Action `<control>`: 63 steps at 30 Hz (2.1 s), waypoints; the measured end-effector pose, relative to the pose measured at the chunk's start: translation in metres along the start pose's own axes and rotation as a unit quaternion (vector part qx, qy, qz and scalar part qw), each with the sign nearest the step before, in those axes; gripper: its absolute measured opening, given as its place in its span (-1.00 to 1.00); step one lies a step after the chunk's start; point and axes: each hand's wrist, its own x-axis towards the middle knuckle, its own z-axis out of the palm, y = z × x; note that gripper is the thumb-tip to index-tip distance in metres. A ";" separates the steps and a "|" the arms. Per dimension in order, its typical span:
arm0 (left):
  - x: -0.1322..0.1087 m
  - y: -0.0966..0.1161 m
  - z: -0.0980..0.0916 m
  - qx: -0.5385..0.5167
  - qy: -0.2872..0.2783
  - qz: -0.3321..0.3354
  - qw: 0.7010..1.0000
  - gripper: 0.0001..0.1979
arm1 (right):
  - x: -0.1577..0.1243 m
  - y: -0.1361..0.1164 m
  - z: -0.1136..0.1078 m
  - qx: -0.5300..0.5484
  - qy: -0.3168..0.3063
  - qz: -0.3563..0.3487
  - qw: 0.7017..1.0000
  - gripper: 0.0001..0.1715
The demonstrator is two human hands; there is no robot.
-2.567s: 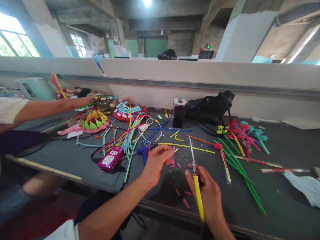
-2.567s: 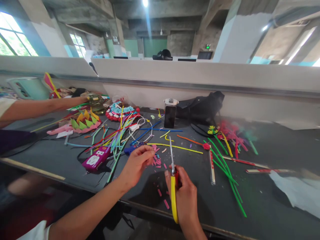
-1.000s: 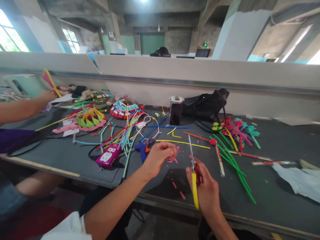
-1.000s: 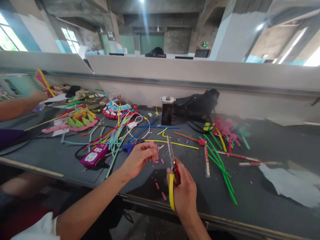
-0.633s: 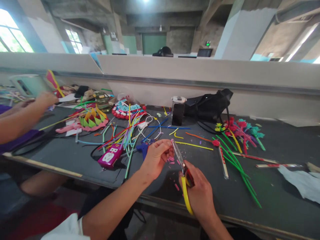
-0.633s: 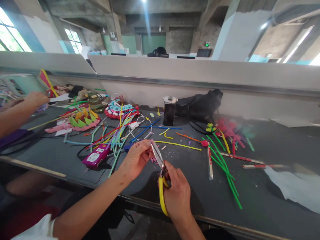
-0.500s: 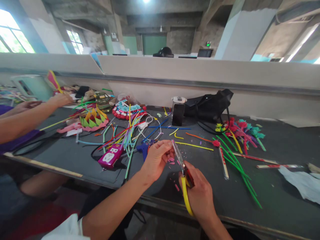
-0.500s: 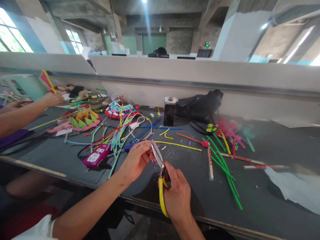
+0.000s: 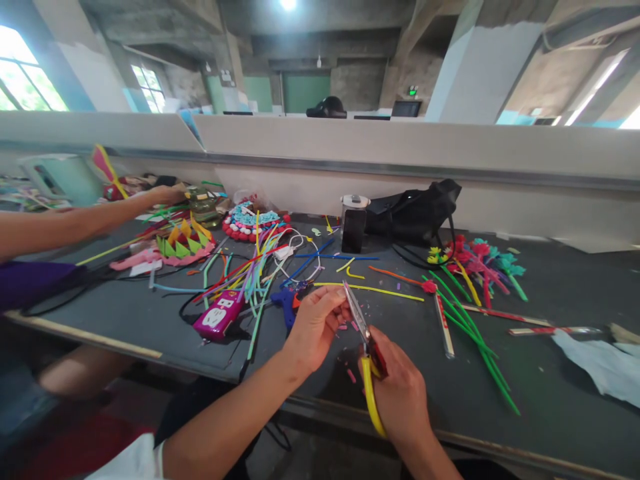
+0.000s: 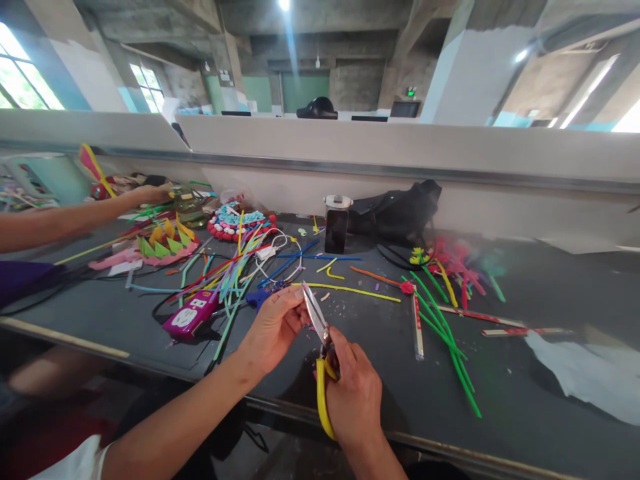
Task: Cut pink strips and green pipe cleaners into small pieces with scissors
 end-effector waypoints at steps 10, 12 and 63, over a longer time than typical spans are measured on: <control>0.000 -0.004 -0.002 -0.007 0.012 -0.004 1.000 -0.81 | -0.005 0.000 0.006 0.008 -0.006 0.004 1.000 -0.55; 0.000 -0.004 -0.003 -0.011 0.011 -0.003 1.000 -0.82 | -0.004 -0.001 0.006 0.000 -0.006 0.007 1.000 -0.56; 0.002 -0.026 -0.022 0.396 -0.031 -0.007 0.918 -0.94 | 0.030 -0.008 -0.009 0.219 0.067 0.168 0.959 -0.51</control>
